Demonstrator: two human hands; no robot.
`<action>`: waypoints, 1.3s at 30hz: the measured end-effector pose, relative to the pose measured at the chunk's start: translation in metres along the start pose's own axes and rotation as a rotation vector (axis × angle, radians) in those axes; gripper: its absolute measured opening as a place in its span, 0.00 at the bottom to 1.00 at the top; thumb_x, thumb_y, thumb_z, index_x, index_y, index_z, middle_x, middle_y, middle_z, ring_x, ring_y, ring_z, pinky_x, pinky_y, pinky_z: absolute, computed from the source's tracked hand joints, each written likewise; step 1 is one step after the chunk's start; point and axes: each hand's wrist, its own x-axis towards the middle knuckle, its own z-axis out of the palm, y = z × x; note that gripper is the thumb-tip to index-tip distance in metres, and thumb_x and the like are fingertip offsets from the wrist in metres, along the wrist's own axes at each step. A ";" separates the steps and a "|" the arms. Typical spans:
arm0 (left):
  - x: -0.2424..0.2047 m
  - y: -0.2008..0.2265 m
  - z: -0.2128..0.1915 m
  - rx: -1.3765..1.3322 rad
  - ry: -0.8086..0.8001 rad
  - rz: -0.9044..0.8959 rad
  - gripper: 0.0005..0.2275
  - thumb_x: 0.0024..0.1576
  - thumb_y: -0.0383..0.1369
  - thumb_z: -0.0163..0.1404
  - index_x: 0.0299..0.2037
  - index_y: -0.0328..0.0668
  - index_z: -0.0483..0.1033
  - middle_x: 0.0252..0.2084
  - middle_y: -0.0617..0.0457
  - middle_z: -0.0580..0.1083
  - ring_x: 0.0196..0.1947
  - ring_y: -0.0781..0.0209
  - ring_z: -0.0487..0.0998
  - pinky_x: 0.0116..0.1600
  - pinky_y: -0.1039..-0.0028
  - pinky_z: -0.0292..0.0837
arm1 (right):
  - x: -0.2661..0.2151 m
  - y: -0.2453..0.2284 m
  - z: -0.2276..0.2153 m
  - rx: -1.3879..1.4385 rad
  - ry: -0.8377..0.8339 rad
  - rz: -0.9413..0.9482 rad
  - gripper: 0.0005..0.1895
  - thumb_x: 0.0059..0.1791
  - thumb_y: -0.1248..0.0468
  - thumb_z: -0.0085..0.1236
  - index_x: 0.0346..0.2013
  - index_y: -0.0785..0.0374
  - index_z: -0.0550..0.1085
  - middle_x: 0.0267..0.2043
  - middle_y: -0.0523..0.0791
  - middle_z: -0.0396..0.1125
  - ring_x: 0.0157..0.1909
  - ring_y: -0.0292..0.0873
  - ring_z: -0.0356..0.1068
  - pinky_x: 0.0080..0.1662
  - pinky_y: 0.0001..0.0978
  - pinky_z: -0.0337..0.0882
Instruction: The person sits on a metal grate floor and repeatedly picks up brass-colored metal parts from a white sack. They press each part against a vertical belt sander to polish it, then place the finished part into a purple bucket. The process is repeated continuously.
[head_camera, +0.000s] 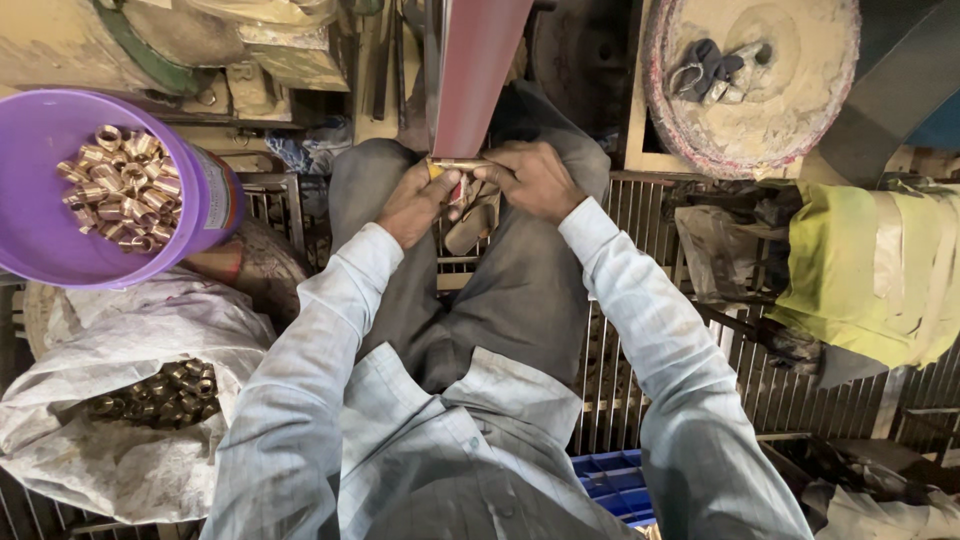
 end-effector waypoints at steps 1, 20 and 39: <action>0.000 0.000 0.000 0.004 0.006 -0.003 0.06 0.68 0.29 0.43 0.49 0.36 0.71 0.35 0.56 0.70 0.32 0.69 0.71 0.35 0.77 0.71 | 0.002 0.000 -0.001 0.017 -0.004 -0.003 0.13 0.54 0.59 0.59 0.46 0.66 0.80 0.40 0.54 0.76 0.39 0.54 0.76 0.43 0.41 0.75; 0.000 0.004 0.002 -0.065 0.006 -0.072 0.09 0.69 0.31 0.41 0.53 0.36 0.71 0.34 0.56 0.70 0.31 0.69 0.69 0.35 0.77 0.70 | 0.025 0.037 -0.004 0.398 -0.323 0.382 0.17 0.55 0.54 0.58 0.35 0.66 0.83 0.20 0.39 0.65 0.23 0.31 0.59 0.28 0.29 0.61; -0.053 0.015 0.000 0.481 -0.078 0.185 0.18 0.61 0.27 0.51 0.62 0.37 0.67 0.43 0.56 0.78 0.44 0.69 0.78 0.53 0.75 0.72 | -0.059 -0.046 -0.009 -0.156 0.160 -0.159 0.15 0.50 0.59 0.65 0.49 0.61 0.78 0.39 0.47 0.70 0.39 0.50 0.73 0.41 0.39 0.73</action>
